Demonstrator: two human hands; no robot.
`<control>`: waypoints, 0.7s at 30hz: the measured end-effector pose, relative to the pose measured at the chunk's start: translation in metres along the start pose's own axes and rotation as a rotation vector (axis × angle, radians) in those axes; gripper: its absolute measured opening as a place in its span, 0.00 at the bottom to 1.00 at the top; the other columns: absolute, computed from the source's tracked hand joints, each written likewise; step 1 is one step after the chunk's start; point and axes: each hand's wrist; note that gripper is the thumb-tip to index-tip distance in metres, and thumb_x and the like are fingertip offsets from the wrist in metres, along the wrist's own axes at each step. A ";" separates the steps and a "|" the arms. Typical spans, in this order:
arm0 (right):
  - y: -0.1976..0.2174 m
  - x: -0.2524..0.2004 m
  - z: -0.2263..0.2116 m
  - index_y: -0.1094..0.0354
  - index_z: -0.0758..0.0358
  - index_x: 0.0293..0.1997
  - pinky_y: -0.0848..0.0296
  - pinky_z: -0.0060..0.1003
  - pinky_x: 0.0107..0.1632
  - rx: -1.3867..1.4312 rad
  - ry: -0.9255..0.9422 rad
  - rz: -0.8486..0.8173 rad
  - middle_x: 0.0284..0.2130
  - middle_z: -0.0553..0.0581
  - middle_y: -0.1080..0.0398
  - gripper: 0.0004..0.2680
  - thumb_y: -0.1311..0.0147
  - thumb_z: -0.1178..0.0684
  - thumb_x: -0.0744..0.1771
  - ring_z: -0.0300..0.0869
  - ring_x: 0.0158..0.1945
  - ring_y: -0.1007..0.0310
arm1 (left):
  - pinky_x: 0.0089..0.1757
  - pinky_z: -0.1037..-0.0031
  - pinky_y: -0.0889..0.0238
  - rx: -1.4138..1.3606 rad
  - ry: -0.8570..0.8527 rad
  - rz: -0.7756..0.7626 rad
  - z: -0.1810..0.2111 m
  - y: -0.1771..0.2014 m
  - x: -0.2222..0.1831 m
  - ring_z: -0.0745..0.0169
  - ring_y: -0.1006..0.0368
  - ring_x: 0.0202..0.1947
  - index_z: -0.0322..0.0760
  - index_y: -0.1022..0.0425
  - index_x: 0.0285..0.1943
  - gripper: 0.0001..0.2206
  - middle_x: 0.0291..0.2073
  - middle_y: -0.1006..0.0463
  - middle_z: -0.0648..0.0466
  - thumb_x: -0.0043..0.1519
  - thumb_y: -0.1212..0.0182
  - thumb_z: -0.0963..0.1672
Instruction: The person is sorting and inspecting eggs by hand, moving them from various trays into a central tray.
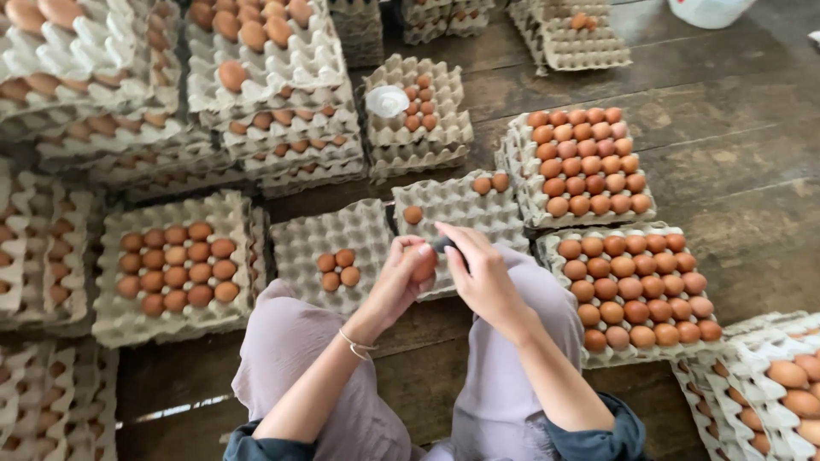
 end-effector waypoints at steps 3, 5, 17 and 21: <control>0.006 -0.002 0.000 0.28 0.61 0.60 0.30 0.46 0.58 0.004 -0.009 -0.018 0.48 0.61 0.25 0.13 0.52 0.61 0.69 0.53 0.53 0.26 | 0.28 0.81 0.46 0.000 -0.035 0.090 0.012 0.018 -0.003 0.66 0.39 0.25 0.42 0.39 0.48 0.10 0.33 0.33 0.48 0.68 0.43 0.47; 0.013 -0.001 -0.003 0.28 0.61 0.59 0.30 0.47 0.58 0.000 -0.011 -0.035 0.47 0.61 0.25 0.13 0.52 0.61 0.69 0.53 0.53 0.26 | 0.26 0.79 0.47 -0.033 -0.037 0.166 0.018 0.028 -0.009 0.64 0.39 0.24 0.39 0.38 0.48 0.10 0.32 0.34 0.47 0.66 0.44 0.47; 0.031 0.003 -0.008 0.28 0.66 0.57 0.30 0.50 0.58 -0.048 0.023 -0.113 0.48 0.64 0.25 0.10 0.50 0.63 0.69 0.56 0.54 0.26 | 0.25 0.81 0.47 0.101 -0.015 0.613 0.010 0.113 -0.026 0.67 0.38 0.22 0.41 0.45 0.50 0.16 0.34 0.32 0.47 0.65 0.41 0.49; 0.034 0.003 -0.012 0.28 0.68 0.58 0.31 0.51 0.60 -0.086 -0.005 -0.126 0.49 0.66 0.25 0.10 0.49 0.64 0.70 0.59 0.55 0.27 | 0.23 0.79 0.42 0.628 0.053 0.705 -0.029 0.196 -0.017 0.68 0.31 0.18 0.43 0.38 0.55 0.22 0.21 0.28 0.57 0.60 0.33 0.52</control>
Point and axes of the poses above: each hand's wrist, its own x-axis towards the middle knuckle, its own y-axis out of the back of the hand, z = x × y
